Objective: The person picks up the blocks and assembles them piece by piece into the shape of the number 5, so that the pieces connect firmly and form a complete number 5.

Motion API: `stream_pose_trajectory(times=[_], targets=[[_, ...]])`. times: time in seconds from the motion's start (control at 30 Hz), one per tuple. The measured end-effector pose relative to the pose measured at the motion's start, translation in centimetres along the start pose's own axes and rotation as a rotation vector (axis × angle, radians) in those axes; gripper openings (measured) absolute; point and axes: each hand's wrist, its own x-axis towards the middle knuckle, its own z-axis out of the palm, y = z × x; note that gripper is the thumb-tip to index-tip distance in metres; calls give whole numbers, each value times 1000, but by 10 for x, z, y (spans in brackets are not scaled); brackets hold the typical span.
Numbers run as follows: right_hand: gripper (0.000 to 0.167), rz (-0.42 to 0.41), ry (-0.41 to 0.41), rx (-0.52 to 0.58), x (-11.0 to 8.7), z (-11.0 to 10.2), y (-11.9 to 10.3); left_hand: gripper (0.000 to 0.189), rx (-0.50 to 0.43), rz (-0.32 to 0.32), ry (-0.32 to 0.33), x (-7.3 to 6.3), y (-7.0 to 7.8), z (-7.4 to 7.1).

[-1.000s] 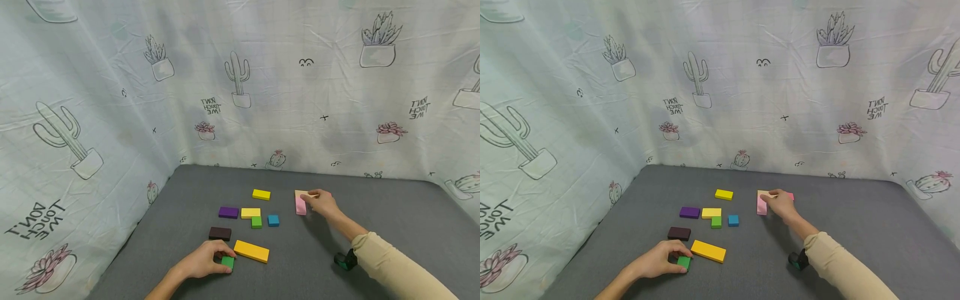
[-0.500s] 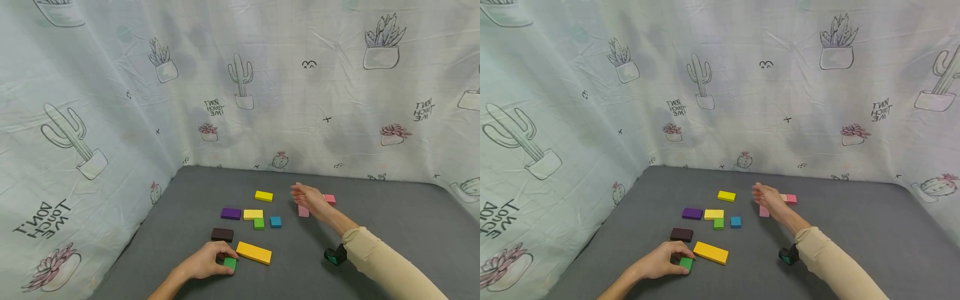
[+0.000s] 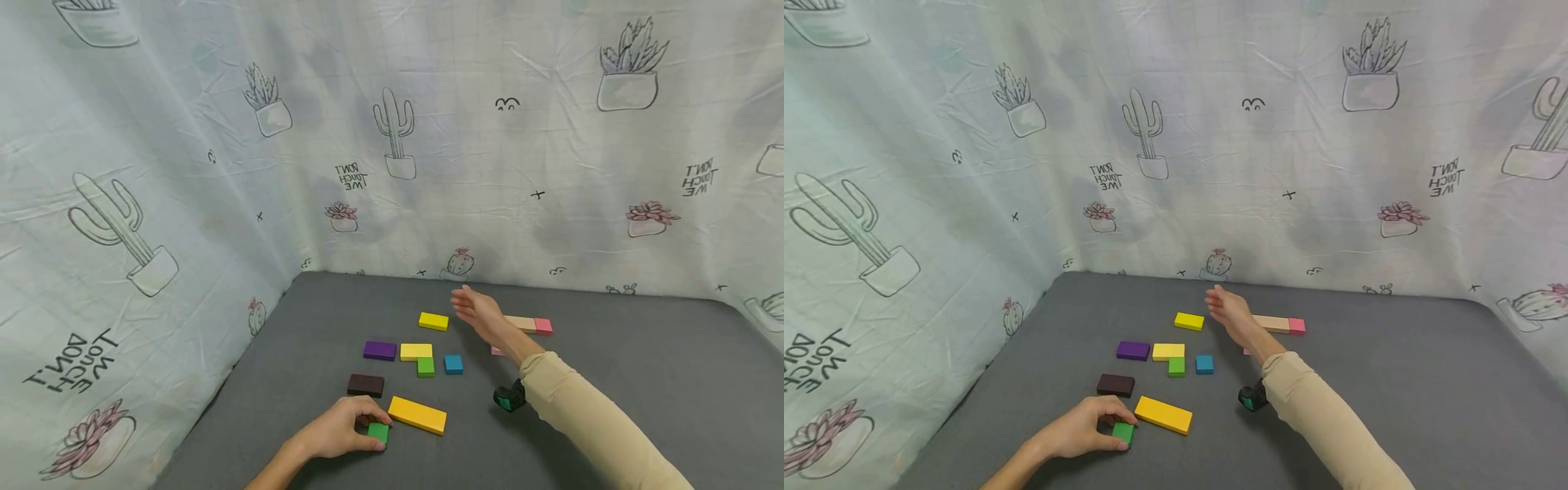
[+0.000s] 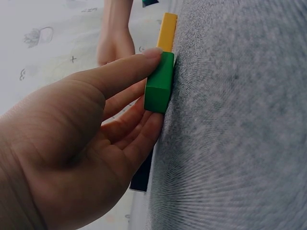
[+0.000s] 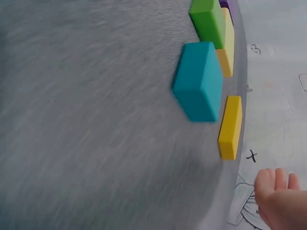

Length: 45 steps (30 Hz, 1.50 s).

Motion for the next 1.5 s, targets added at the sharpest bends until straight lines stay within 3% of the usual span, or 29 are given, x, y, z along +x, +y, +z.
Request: stream_pose_trajectory(times=[0.13, 0.23, 0.43, 0.9, 1.0, 1.13, 1.23, 1.5], targets=[[51, -33, 3, 77, 9, 10, 1, 26, 0, -10, 2, 0, 1, -1], [50, -47, 35, 76, 17, 16, 5, 26, 1, -18, 3, 1, 2, -1], [49, -57, 95, 4, 27, 24, 13, 26, 4, -23, 4, 0, 2, -1], [49, -8, 72, -181, 31, 19, 25, 26, 15, -8, 0, 1, 2, 0], [48, 1, 106, -222, 31, 21, 27, 26, 15, -6, 2, 0, 2, -1], [41, 5, 144, -372, 28, 26, 31, 26, 14, -9, 4, 0, 2, -1], [39, -5, 126, -509, 26, 30, 34, 26, 13, -11, 4, -1, 1, -1], [46, -26, 127, -818, 27, 41, 38, 26, 7, -17, 0, 0, 0, -1]])
